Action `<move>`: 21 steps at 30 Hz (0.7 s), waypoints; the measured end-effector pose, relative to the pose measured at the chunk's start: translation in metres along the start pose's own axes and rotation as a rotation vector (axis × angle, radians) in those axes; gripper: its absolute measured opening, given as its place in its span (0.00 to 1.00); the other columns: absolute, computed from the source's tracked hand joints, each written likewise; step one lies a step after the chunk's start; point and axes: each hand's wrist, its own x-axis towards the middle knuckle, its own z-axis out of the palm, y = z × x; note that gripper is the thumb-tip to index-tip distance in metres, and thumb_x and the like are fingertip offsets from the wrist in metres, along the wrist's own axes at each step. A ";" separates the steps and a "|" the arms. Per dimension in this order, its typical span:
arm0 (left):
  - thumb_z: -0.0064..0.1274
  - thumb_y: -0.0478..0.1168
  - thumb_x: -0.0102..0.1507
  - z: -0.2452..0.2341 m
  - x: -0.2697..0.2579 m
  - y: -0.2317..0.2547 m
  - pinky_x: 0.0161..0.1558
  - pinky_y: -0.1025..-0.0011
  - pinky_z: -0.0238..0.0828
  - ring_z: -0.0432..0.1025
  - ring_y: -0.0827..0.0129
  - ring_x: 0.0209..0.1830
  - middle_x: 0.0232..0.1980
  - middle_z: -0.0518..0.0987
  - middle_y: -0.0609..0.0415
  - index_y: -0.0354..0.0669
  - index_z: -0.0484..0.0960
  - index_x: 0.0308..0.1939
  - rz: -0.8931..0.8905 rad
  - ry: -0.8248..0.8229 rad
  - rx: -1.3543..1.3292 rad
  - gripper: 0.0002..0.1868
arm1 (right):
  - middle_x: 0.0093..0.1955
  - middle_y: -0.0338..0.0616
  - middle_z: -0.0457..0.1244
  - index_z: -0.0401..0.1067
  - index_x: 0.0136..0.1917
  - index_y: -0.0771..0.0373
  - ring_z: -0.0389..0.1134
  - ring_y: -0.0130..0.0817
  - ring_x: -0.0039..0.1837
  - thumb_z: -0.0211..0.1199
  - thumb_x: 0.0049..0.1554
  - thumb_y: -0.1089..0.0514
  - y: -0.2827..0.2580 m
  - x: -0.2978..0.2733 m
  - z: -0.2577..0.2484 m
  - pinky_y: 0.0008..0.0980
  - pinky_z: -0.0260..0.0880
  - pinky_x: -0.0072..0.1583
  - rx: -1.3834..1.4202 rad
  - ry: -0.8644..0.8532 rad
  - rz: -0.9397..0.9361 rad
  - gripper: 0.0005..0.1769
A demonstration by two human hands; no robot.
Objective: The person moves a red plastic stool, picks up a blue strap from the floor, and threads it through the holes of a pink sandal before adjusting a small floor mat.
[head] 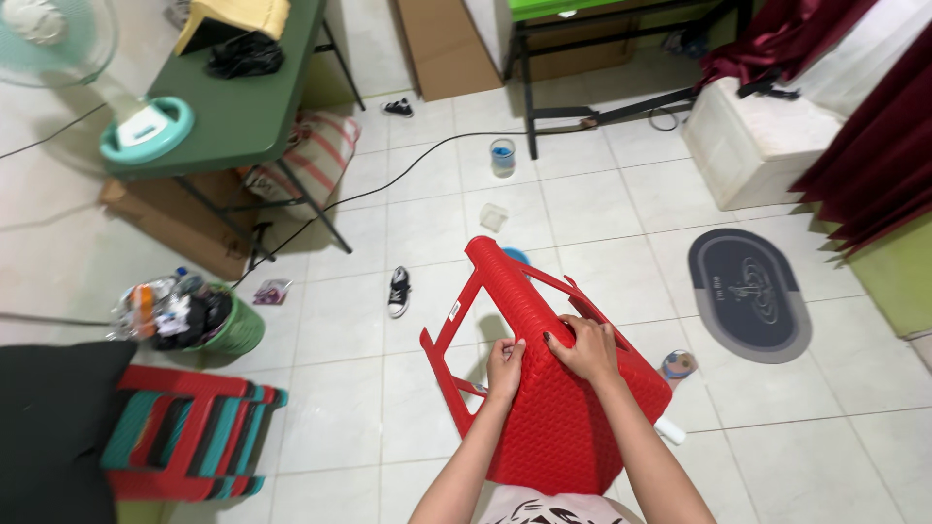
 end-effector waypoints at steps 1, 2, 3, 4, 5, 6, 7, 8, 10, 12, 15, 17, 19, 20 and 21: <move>0.58 0.48 0.64 0.019 0.010 0.004 0.48 0.72 0.72 0.74 0.71 0.41 0.40 0.81 0.54 0.38 0.80 0.45 0.043 -0.011 -0.007 0.16 | 0.52 0.47 0.72 0.78 0.58 0.58 0.71 0.40 0.56 0.65 0.50 0.35 0.013 0.010 -0.008 0.40 0.58 0.62 -0.003 0.035 -0.011 0.31; 0.58 0.48 0.64 0.033 0.017 0.006 0.48 0.73 0.71 0.73 0.71 0.41 0.40 0.81 0.53 0.37 0.80 0.45 0.082 -0.020 -0.009 0.16 | 0.53 0.48 0.72 0.78 0.58 0.59 0.71 0.41 0.56 0.65 0.50 0.35 0.024 0.017 -0.015 0.41 0.59 0.61 -0.001 0.065 -0.018 0.32; 0.58 0.48 0.65 0.046 0.024 0.008 0.48 0.73 0.71 0.73 0.71 0.42 0.40 0.81 0.53 0.36 0.80 0.45 0.121 -0.030 -0.011 0.16 | 0.54 0.49 0.71 0.78 0.58 0.60 0.71 0.42 0.56 0.66 0.50 0.35 0.034 0.024 -0.021 0.42 0.59 0.60 0.000 0.096 -0.025 0.32; 0.58 0.48 0.65 0.062 0.028 0.009 0.48 0.73 0.71 0.73 0.71 0.41 0.40 0.81 0.54 0.37 0.80 0.45 0.109 -0.044 -0.008 0.16 | 0.53 0.49 0.72 0.77 0.58 0.60 0.71 0.41 0.55 0.66 0.50 0.35 0.045 0.030 -0.029 0.41 0.58 0.61 -0.011 0.096 -0.013 0.32; 0.57 0.48 0.65 0.076 0.033 0.011 0.48 0.73 0.71 0.73 0.71 0.41 0.40 0.81 0.54 0.37 0.80 0.46 0.098 -0.059 -0.005 0.16 | 0.52 0.49 0.72 0.77 0.59 0.59 0.71 0.40 0.55 0.66 0.50 0.35 0.054 0.035 -0.036 0.40 0.58 0.61 -0.023 0.096 -0.001 0.32; 0.57 0.48 0.65 0.087 0.037 0.011 0.47 0.73 0.72 0.73 0.71 0.41 0.40 0.81 0.55 0.38 0.80 0.46 0.087 -0.064 -0.002 0.16 | 0.51 0.49 0.72 0.77 0.59 0.59 0.71 0.39 0.54 0.66 0.50 0.35 0.062 0.041 -0.042 0.39 0.58 0.62 -0.030 0.093 0.004 0.32; 0.57 0.48 0.65 0.102 0.044 0.014 0.47 0.73 0.71 0.73 0.71 0.41 0.40 0.81 0.54 0.37 0.80 0.46 0.098 -0.084 -0.036 0.17 | 0.51 0.49 0.72 0.78 0.58 0.60 0.72 0.39 0.54 0.65 0.50 0.35 0.070 0.049 -0.051 0.39 0.58 0.61 -0.030 0.112 -0.007 0.32; 0.58 0.48 0.65 0.113 0.047 0.015 0.48 0.73 0.71 0.73 0.71 0.41 0.41 0.80 0.54 0.36 0.80 0.46 0.099 -0.105 -0.063 0.17 | 0.51 0.48 0.73 0.78 0.57 0.60 0.72 0.39 0.53 0.65 0.50 0.36 0.077 0.053 -0.058 0.39 0.58 0.59 -0.025 0.124 -0.009 0.31; 0.58 0.48 0.65 0.132 0.048 0.015 0.48 0.72 0.71 0.73 0.70 0.42 0.41 0.80 0.53 0.36 0.80 0.46 0.089 -0.125 -0.042 0.17 | 0.50 0.49 0.73 0.79 0.56 0.60 0.72 0.39 0.51 0.65 0.50 0.35 0.090 0.057 -0.070 0.38 0.58 0.58 -0.031 0.119 0.017 0.31; 0.57 0.49 0.65 0.146 0.050 0.018 0.48 0.72 0.71 0.73 0.70 0.42 0.41 0.80 0.52 0.37 0.81 0.46 0.069 -0.123 0.055 0.17 | 0.46 0.49 0.73 0.80 0.55 0.59 0.73 0.39 0.48 0.65 0.50 0.34 0.098 0.063 -0.079 0.37 0.57 0.59 -0.049 0.086 0.073 0.31; 0.55 0.49 0.65 0.165 0.058 0.022 0.49 0.72 0.71 0.73 0.70 0.43 0.43 0.80 0.52 0.37 0.79 0.47 0.007 -0.182 0.046 0.17 | 0.43 0.47 0.73 0.80 0.55 0.58 0.73 0.39 0.45 0.64 0.51 0.33 0.111 0.076 -0.086 0.37 0.57 0.60 -0.040 0.025 0.174 0.31; 0.55 0.50 0.65 0.180 0.069 0.024 0.49 0.71 0.70 0.73 0.70 0.43 0.43 0.80 0.53 0.38 0.79 0.47 0.010 -0.200 0.089 0.18 | 0.44 0.49 0.73 0.80 0.55 0.58 0.73 0.38 0.45 0.64 0.50 0.33 0.123 0.087 -0.089 0.37 0.57 0.60 -0.049 0.042 0.182 0.32; 0.55 0.50 0.66 0.195 0.085 0.027 0.49 0.71 0.70 0.73 0.69 0.43 0.43 0.80 0.52 0.37 0.79 0.47 0.023 -0.228 0.108 0.18 | 0.44 0.50 0.73 0.81 0.56 0.58 0.73 0.39 0.46 0.64 0.49 0.32 0.135 0.103 -0.092 0.37 0.57 0.60 -0.063 0.053 0.197 0.33; 0.54 0.50 0.66 0.204 0.096 0.028 0.49 0.70 0.70 0.73 0.68 0.43 0.43 0.79 0.52 0.37 0.79 0.47 0.030 -0.249 0.107 0.18 | 0.44 0.50 0.73 0.81 0.56 0.59 0.73 0.39 0.45 0.64 0.50 0.32 0.142 0.113 -0.092 0.37 0.57 0.60 -0.074 0.053 0.210 0.33; 0.54 0.50 0.66 0.213 0.107 0.027 0.49 0.70 0.70 0.73 0.68 0.43 0.43 0.79 0.52 0.37 0.78 0.47 0.038 -0.270 0.106 0.18 | 0.44 0.50 0.73 0.81 0.56 0.59 0.73 0.39 0.45 0.64 0.50 0.31 0.148 0.123 -0.092 0.37 0.57 0.61 -0.085 0.053 0.224 0.34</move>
